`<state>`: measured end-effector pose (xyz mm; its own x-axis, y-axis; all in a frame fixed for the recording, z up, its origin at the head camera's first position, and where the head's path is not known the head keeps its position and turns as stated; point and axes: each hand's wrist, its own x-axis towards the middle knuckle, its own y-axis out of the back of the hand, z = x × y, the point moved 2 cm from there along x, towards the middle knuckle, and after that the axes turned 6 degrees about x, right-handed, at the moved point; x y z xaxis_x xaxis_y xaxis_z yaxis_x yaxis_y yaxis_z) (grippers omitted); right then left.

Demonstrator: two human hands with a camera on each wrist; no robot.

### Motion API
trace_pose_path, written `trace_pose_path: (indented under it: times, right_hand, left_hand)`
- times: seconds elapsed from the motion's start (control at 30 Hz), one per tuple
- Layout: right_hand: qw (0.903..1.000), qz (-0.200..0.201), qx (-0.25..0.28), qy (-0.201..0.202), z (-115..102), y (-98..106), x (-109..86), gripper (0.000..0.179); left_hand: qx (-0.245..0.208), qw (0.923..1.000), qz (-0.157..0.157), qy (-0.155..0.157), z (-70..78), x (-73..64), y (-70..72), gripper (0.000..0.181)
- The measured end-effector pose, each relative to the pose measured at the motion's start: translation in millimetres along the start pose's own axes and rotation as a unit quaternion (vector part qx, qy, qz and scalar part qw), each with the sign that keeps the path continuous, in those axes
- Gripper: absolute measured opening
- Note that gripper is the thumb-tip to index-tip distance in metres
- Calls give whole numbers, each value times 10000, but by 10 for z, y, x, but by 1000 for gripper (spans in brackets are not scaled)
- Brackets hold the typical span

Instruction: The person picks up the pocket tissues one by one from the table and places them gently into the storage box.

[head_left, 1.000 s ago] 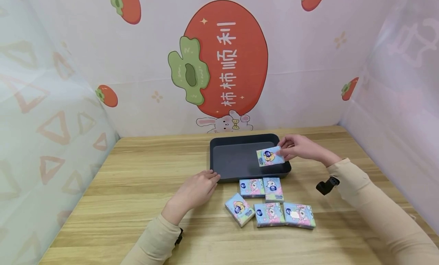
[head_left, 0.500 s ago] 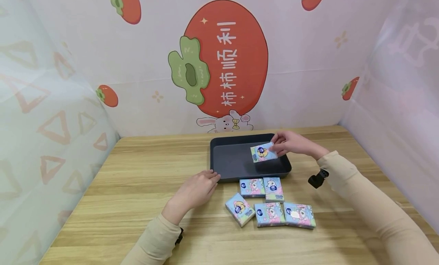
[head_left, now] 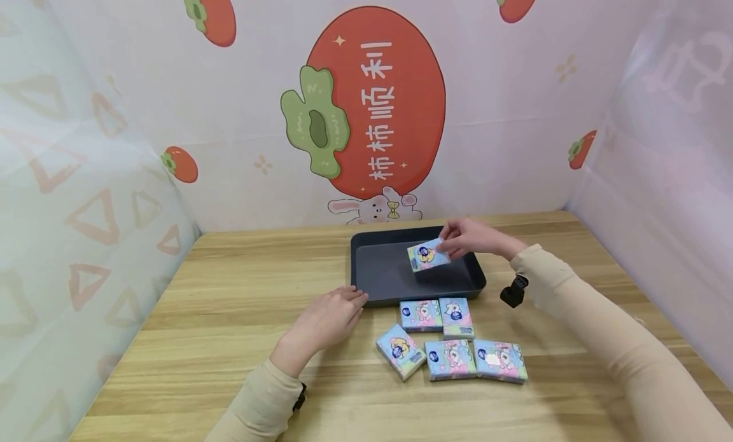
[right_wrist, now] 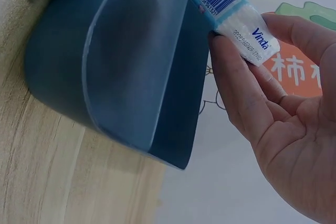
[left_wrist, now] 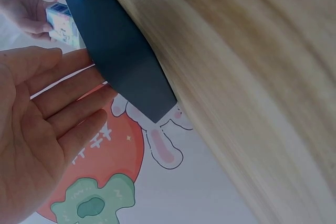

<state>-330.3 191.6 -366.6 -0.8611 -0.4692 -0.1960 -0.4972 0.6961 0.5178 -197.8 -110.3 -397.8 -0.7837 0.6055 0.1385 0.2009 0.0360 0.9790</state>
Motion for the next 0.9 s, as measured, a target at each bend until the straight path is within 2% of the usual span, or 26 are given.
trace_pose_path:
  times: [0.57, 0.7, 0.9]
  right_hand:
    - [9998, -12, -151, -109, -145, -171, 276, 40]
    - [9998, 25, -175, -58, -133, -198, 346, 41]
    - [9996, 159, 0, -219, -108, -209, 487, 40]
  left_hand:
    - [14, 9999, 101, -83, -9, 3, -15, 29]
    - [-35, 9999, 76, -83, -6, 3, -10, 29]
    - [-60, 9999, 66, -74, -7, -3, 0, 29]
